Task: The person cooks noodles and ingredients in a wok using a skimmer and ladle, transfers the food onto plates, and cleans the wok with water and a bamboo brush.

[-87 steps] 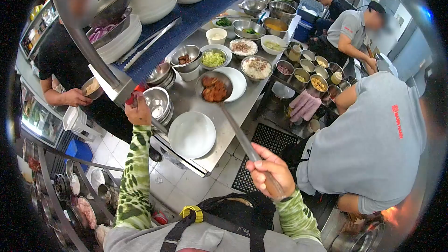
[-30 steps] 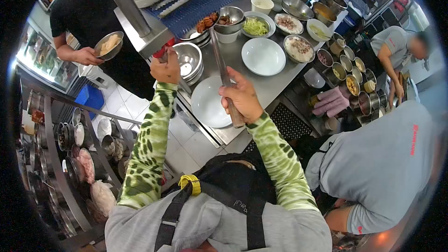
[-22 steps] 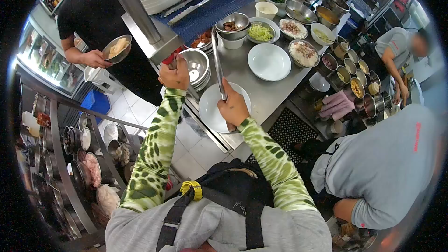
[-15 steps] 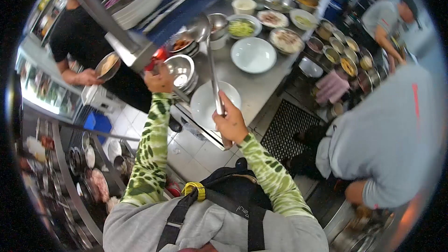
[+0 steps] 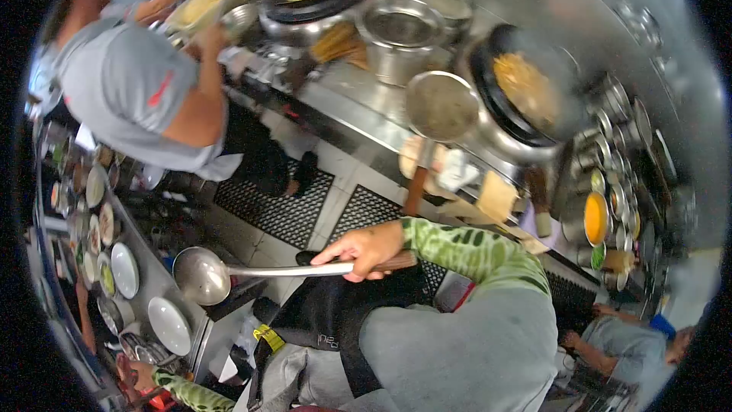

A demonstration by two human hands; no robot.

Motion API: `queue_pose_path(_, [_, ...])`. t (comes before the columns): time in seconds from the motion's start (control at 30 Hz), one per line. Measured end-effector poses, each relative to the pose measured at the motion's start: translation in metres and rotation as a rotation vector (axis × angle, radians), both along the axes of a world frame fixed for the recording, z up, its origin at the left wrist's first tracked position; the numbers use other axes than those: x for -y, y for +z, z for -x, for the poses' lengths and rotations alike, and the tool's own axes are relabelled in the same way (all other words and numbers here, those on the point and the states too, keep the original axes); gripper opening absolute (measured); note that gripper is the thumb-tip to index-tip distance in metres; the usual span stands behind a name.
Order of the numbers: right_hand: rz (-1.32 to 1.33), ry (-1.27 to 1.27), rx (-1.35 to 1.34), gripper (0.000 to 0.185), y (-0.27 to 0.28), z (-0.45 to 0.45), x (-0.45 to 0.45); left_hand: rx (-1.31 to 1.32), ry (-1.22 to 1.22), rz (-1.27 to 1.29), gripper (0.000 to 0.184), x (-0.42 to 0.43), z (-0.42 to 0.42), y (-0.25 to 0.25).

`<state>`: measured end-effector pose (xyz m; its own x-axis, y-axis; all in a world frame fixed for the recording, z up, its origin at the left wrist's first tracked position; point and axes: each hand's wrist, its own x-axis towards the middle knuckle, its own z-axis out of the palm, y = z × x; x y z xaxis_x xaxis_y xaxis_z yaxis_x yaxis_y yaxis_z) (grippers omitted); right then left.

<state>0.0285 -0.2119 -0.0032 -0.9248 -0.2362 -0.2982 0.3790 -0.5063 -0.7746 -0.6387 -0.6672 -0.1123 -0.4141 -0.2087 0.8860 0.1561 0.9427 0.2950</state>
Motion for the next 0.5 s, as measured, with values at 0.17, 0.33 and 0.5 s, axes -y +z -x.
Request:
queue_pose_path(0.17, [0.010, -0.338, 0.019, 0.073, 0.009, -0.188, 0.051, 0.059, -0.449, 0.014, 0.043, -0.138, -0.160, -0.082])
queue_pose_path(0.33, [0.012, -0.909, 0.072, 0.079, 0.053, -0.310, 0.128, 0.596, -1.556, -0.401, 0.041, -0.368, -0.472, -0.028])
queue_pose_path(0.5, [-0.148, -1.556, -0.056, 0.078, 0.080, -0.343, 0.154, 0.491, -2.363, 0.289, 0.032, -0.481, -0.663, 0.052])
